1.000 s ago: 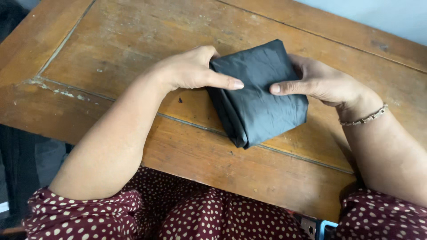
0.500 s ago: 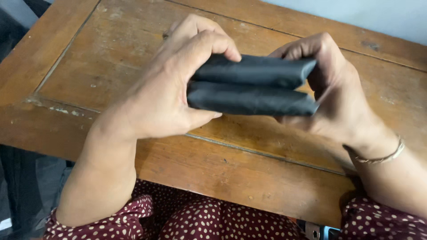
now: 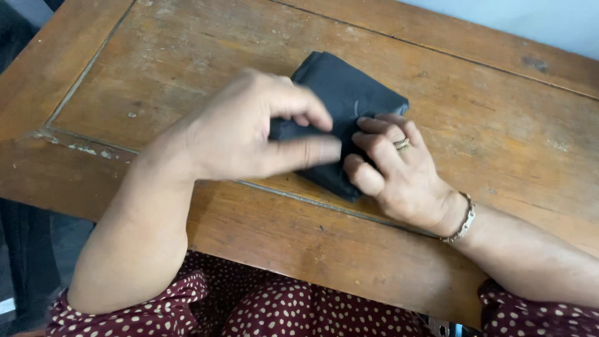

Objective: The person folds a black garment on a wooden table, smoothing the fabric by hand and then rolling it into a compact rectangular shape.

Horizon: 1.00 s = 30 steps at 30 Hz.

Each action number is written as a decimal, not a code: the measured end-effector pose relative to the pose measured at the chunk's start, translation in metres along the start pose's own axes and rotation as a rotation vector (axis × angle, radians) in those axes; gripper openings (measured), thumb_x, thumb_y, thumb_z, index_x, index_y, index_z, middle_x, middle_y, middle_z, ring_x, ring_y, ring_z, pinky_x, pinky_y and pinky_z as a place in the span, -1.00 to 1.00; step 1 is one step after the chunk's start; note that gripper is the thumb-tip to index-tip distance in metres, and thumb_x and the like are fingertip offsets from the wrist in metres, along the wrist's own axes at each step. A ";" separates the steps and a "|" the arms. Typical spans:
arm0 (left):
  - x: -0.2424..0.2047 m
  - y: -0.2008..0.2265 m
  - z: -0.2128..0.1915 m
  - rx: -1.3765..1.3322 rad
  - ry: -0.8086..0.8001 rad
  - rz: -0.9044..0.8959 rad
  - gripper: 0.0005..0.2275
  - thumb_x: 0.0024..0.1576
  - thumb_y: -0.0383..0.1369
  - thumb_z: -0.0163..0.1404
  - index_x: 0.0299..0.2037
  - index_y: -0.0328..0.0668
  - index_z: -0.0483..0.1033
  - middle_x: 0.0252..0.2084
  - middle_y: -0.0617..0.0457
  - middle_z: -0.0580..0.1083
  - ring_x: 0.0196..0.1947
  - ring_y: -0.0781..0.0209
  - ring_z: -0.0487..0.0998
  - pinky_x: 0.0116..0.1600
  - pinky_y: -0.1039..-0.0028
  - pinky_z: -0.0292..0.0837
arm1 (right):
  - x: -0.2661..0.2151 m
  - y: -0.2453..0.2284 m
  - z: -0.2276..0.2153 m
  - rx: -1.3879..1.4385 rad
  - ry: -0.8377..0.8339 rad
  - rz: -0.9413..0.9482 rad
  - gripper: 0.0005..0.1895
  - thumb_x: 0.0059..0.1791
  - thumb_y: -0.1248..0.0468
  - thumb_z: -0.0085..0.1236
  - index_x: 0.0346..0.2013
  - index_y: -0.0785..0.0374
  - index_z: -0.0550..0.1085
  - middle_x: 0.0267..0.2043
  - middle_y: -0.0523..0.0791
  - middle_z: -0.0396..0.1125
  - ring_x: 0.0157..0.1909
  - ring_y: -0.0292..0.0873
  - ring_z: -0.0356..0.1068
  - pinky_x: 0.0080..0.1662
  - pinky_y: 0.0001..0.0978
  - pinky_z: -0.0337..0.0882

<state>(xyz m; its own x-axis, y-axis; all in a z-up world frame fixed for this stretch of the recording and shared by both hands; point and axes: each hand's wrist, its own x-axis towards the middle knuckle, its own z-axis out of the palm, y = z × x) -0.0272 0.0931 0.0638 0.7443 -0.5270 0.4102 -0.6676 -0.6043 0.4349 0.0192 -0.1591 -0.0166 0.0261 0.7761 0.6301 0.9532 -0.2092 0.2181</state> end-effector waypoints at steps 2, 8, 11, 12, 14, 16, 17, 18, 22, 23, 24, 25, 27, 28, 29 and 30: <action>0.004 -0.003 0.004 -0.160 0.100 0.031 -0.81 0.29 -0.27 0.04 -0.22 -0.23 0.60 -0.26 0.05 0.63 -0.33 0.27 0.61 -0.21 0.45 0.47 | 0.005 -0.011 -0.002 -0.062 -0.045 -0.003 -0.92 0.12 0.44 -0.12 -0.16 0.26 0.36 -0.07 0.10 0.30 0.04 0.22 0.41 0.07 0.11 0.47; 0.009 -0.010 0.050 0.138 -0.048 -0.625 -0.23 0.22 0.21 -0.52 0.47 -0.25 0.01 0.33 -0.47 0.27 0.16 -0.56 0.37 0.21 -0.26 0.17 | 0.020 -0.044 -0.015 -0.253 -0.108 -0.052 -0.97 0.14 0.40 -0.07 -0.13 0.23 0.32 -0.07 0.17 0.36 0.02 0.23 0.48 0.09 0.05 0.54; 0.008 -0.014 0.056 0.308 -0.005 -0.522 -0.35 0.27 0.13 -0.24 0.36 -0.26 0.13 0.03 -0.45 0.46 -0.20 -0.59 0.53 -0.08 -0.20 0.39 | 0.021 -0.056 -0.026 -0.257 -0.117 -0.029 -0.96 0.14 0.34 -0.07 -0.16 0.24 0.36 -0.06 0.21 0.38 0.04 0.28 0.49 0.09 0.08 0.56; 0.010 -0.014 0.054 0.281 -0.047 -0.475 -0.34 0.27 0.13 -0.21 0.39 -0.25 0.12 0.08 -0.44 0.45 -0.13 -0.56 0.52 -0.04 -0.17 0.39 | 0.021 -0.058 -0.034 -0.223 -0.199 -0.026 -0.83 0.13 0.34 -0.19 -0.07 0.28 0.39 0.01 0.24 0.36 0.11 0.31 0.45 0.17 0.09 0.50; 0.012 -0.013 0.054 0.249 -0.095 -0.428 -0.32 0.26 0.13 -0.18 0.42 -0.24 0.10 0.12 -0.44 0.43 -0.05 -0.52 0.50 0.00 -0.14 0.38 | 0.026 -0.057 -0.054 -0.184 -0.285 -0.016 -0.69 0.12 0.34 -0.31 0.02 0.32 0.42 0.09 0.27 0.35 0.18 0.35 0.41 0.24 0.10 0.44; 0.013 -0.011 0.058 0.218 -0.150 -0.346 -0.27 0.21 0.22 -0.23 0.43 -0.15 0.09 0.13 -0.42 0.43 -0.03 -0.55 0.48 0.00 -0.21 0.36 | 0.036 -0.047 -0.077 0.330 -0.165 0.131 -0.51 0.01 -0.08 0.11 -0.18 0.35 0.53 -0.13 0.12 0.49 -0.03 0.13 0.53 0.24 0.09 0.42; 0.015 -0.003 0.058 0.215 -0.154 -0.349 -0.27 0.21 0.22 -0.23 0.43 -0.15 0.09 0.13 -0.42 0.43 -0.03 -0.55 0.48 0.00 -0.21 0.36 | 0.034 -0.038 -0.084 0.335 -0.166 0.134 -0.51 0.01 -0.08 0.11 -0.18 0.35 0.53 -0.13 0.12 0.49 -0.03 0.13 0.53 0.24 0.09 0.42; 0.017 0.005 0.058 0.156 -0.171 -0.344 -0.24 0.17 0.24 -0.23 0.42 -0.17 0.08 0.15 -0.36 0.44 -0.03 -0.48 0.50 -0.07 -0.20 0.39 | 0.031 -0.028 -0.092 0.257 -0.120 0.210 -0.38 0.04 -0.09 -0.15 -0.04 0.47 0.47 0.04 0.25 0.40 0.10 0.28 0.46 0.22 0.11 0.40; 0.014 0.022 0.077 0.116 -0.114 -0.270 -0.10 0.15 0.22 -0.09 0.39 -0.55 0.01 0.22 -0.45 0.41 0.00 -0.47 0.52 -0.10 -0.16 0.44 | 0.037 -0.002 -0.084 0.177 0.085 0.313 -0.14 0.19 -0.11 -0.58 0.31 0.72 0.23 0.38 0.43 0.11 0.48 0.45 0.10 0.56 0.38 0.08; 0.014 0.021 0.079 0.116 -0.115 -0.267 -0.10 0.15 0.22 -0.09 0.39 -0.55 0.01 0.22 -0.45 0.41 0.00 -0.47 0.52 -0.10 -0.16 0.44 | 0.034 -0.002 -0.078 0.175 0.086 0.314 -0.14 0.19 -0.11 -0.58 0.31 0.72 0.23 0.38 0.43 0.11 0.48 0.45 0.10 0.56 0.38 0.08; 0.013 0.019 0.082 0.116 -0.107 -0.267 -0.08 0.13 0.27 -0.22 0.39 -0.57 0.01 0.15 -0.47 0.44 -0.05 -0.49 0.53 -0.11 -0.17 0.43 | 0.030 -0.002 -0.071 0.226 0.016 0.368 -0.10 0.15 -0.21 -0.55 0.42 0.57 0.11 0.50 0.36 -0.06 0.58 0.40 -0.12 0.61 0.38 -0.06; 0.012 0.018 0.084 0.115 -0.098 -0.269 -0.05 0.12 0.31 -0.34 0.38 -0.60 0.00 0.09 -0.49 0.47 -0.09 -0.52 0.54 -0.11 -0.18 0.43 | 0.026 -0.002 -0.063 0.279 -0.056 0.421 -0.03 0.10 -0.31 -0.52 0.53 0.42 -0.01 0.61 0.29 -0.22 0.68 0.35 -0.35 0.66 0.39 -0.19; 0.010 0.013 0.086 0.049 -0.068 -0.219 -0.05 0.09 0.32 -0.35 0.36 -0.58 -0.04 0.11 -0.51 0.44 -0.10 -0.52 0.55 -0.13 -0.16 0.43 | 0.020 -0.003 -0.047 0.269 -0.121 0.410 -0.01 0.08 -0.35 -0.49 0.56 0.34 -0.07 0.63 0.24 -0.32 0.68 0.32 -0.45 0.65 0.41 -0.23; 0.010 0.010 0.086 -0.017 -0.037 -0.168 -0.05 0.07 0.32 -0.35 0.34 -0.57 -0.07 0.13 -0.52 0.42 -0.10 -0.52 0.56 -0.16 -0.14 0.43 | 0.018 -0.003 -0.039 0.259 -0.186 0.397 0.02 0.07 -0.39 -0.46 0.59 0.25 -0.13 0.66 0.19 -0.43 0.69 0.29 -0.55 0.64 0.43 -0.28; 0.010 0.010 0.087 -0.016 -0.035 -0.172 -0.05 0.07 0.32 -0.35 0.34 -0.57 -0.07 0.13 -0.52 0.42 -0.10 -0.52 0.56 -0.16 -0.14 0.43 | 0.017 -0.001 -0.036 0.262 -0.187 0.394 0.02 0.07 -0.39 -0.46 0.59 0.25 -0.13 0.66 0.19 -0.43 0.69 0.29 -0.55 0.64 0.43 -0.28; 0.011 0.011 0.089 0.022 -0.022 -0.178 -0.21 0.09 0.20 -0.21 0.21 -0.51 0.05 0.03 -0.43 0.45 -0.16 -0.49 0.56 -0.20 -0.12 0.45 | 0.016 0.001 -0.032 0.323 -0.266 0.416 -0.01 0.07 -0.37 -0.52 0.58 0.26 -0.16 0.64 0.22 -0.38 0.66 0.30 -0.54 0.58 0.35 -0.32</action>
<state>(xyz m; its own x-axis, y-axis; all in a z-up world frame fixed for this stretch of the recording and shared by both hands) -0.0247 0.0281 0.0015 0.8513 -0.4232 0.3102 -0.5245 -0.7025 0.4811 0.0115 -0.1660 0.0174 0.4526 0.7987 0.3965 0.8889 -0.3686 -0.2722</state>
